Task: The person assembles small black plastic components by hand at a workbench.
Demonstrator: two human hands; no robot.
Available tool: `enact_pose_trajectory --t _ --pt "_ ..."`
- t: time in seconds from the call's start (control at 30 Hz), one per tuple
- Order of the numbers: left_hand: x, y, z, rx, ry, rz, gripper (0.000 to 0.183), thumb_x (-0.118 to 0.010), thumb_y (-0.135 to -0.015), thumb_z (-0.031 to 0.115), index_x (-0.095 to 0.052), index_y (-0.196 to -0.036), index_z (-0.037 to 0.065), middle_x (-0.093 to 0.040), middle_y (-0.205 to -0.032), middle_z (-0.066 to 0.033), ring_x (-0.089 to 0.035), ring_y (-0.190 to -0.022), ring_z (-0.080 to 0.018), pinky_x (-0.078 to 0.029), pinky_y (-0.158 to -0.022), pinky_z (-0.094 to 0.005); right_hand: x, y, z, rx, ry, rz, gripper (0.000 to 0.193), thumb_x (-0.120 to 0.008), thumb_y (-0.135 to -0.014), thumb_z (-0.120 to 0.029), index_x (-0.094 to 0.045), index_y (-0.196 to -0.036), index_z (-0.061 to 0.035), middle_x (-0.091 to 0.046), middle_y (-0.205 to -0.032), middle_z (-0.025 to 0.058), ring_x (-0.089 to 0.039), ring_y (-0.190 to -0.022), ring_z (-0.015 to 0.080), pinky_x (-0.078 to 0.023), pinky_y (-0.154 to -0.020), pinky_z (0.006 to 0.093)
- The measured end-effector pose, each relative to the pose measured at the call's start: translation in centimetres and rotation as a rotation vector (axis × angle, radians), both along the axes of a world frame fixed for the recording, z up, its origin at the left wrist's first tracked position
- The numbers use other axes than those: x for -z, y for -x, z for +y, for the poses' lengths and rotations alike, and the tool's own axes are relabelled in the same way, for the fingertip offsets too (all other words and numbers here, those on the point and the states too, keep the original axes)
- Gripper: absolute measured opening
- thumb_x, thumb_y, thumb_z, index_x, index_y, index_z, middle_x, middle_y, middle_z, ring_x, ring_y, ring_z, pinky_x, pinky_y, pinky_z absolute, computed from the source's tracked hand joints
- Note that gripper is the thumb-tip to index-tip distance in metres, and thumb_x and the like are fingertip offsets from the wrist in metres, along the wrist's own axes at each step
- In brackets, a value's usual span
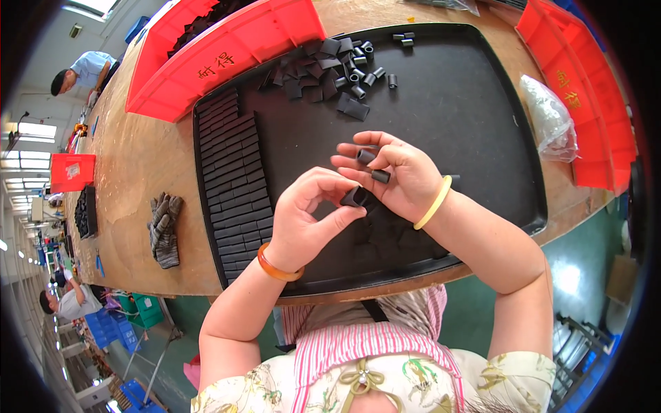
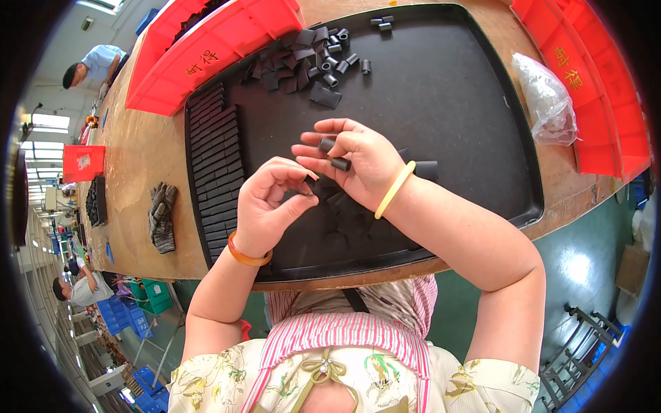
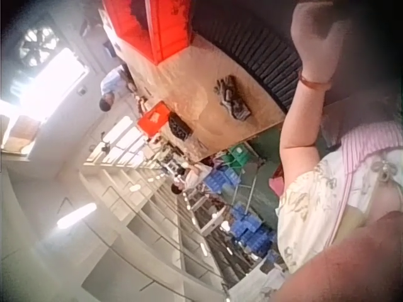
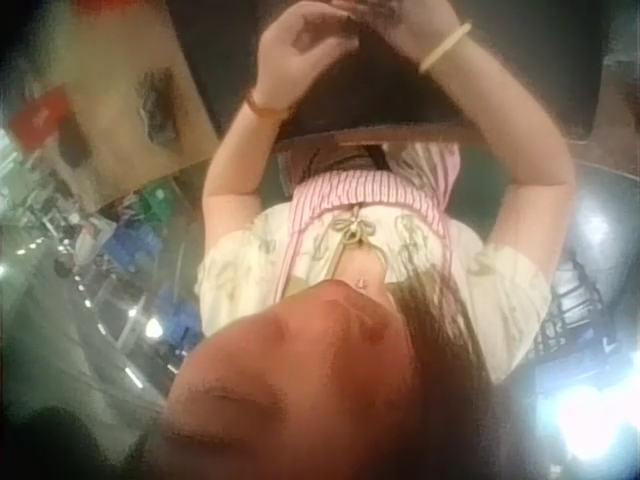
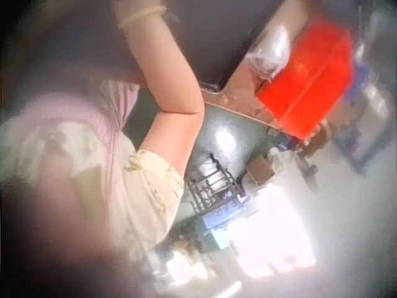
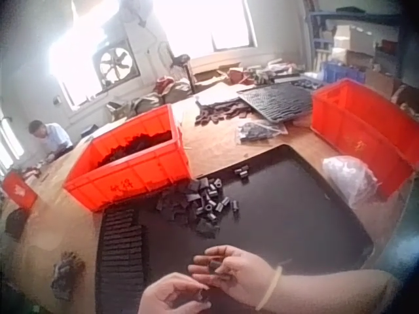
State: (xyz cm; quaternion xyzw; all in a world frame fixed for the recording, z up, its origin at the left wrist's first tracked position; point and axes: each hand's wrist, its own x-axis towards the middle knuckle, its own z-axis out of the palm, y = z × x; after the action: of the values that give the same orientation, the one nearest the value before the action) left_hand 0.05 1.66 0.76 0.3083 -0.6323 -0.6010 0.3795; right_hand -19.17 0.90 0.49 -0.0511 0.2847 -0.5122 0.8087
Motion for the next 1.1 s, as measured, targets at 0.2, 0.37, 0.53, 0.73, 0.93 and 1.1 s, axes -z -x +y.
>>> enact_pose_trajectory --t 0.2,0.37,0.53,0.73,0.93,1.1 --pt "0.5 -0.6 -0.4 -0.242 0.023 -0.051 0.025 -0.074 -0.082 -0.004 -0.066 -0.105 -0.004 -0.061 -0.099 -0.0057 -0.063 -0.090 -0.0120 -0.051 -0.082 -0.0241 1.4 0.2 -0.1 -0.056 0.168 0.143 0.024 -0.053 -0.100 -0.011 -0.054 -0.121 0.0003 -0.066 -0.110 0.0150 -0.057 -0.065 0.0086 -0.047 -0.058 0.0224" --pt "0.3 -1.0 -0.9 -0.297 0.077 -0.115 0.023 -0.073 -0.081 -0.005 -0.067 -0.104 -0.003 -0.063 -0.099 -0.0057 -0.064 -0.091 -0.0127 -0.052 -0.082 -0.0242 1.1 0.3 -0.4 -0.178 0.307 0.419 0.029 -0.056 -0.100 -0.018 -0.053 -0.123 -0.0008 -0.065 -0.099 0.0092 -0.055 -0.064 0.0085 -0.046 -0.059 0.0232" --pt "0.7 -0.8 -1.1 -0.362 0.138 -0.256 0.020 -0.075 -0.080 -0.002 -0.069 -0.099 0.000 -0.065 -0.094 -0.0060 -0.066 -0.086 -0.0135 -0.054 -0.080 -0.0249 0.2 -1.3 0.6 0.094 0.774 0.910 0.017 -0.059 -0.097 -0.015 -0.059 -0.103 0.0013 -0.062 -0.091 0.0077 -0.060 -0.084 0.0160 -0.051 -0.077 0.0301" --pt "0.8 -0.5 -0.8 -0.348 0.150 -0.261 0.020 -0.076 -0.079 0.000 -0.069 -0.098 0.000 -0.066 -0.093 -0.0055 -0.066 -0.085 -0.0140 -0.053 -0.078 -0.0250 0.0 -0.7 0.3 -0.006 1.020 1.299 0.016 -0.067 -0.088 -0.013 -0.060 -0.097 -0.0010 -0.063 -0.092 0.0155 -0.063 -0.080 0.0319 -0.051 -0.073 0.0375" --pt "0.8 -0.4 -0.8 -0.368 0.258 -0.324 0.021 -0.077 -0.078 0.000 -0.069 -0.097 0.001 -0.065 -0.091 -0.0060 -0.066 -0.084 -0.0151 -0.053 -0.077 -0.0258 -1.1 -0.6 0.6 -0.118 0.741 1.312 0.016 -0.070 -0.086 -0.014 -0.062 -0.094 -0.0030 -0.062 -0.087 0.0108 -0.064 -0.077 0.0291 -0.052 -0.068 0.0381" --pt "0.5 -0.1 -0.7 -0.377 0.299 -0.317 0.022 -0.077 -0.078 -0.001 -0.069 -0.098 0.000 -0.065 -0.091 -0.0064 -0.065 -0.084 -0.0153 -0.053 -0.077 -0.0266 0.0 -0.6 0.7 0.130 0.979 1.369 0.013 -0.079 -0.079 -0.011 -0.069 -0.085 -0.0041 -0.059 -0.084 0.0046 -0.056 -0.062 0.0131 -0.048 -0.057 0.0264"
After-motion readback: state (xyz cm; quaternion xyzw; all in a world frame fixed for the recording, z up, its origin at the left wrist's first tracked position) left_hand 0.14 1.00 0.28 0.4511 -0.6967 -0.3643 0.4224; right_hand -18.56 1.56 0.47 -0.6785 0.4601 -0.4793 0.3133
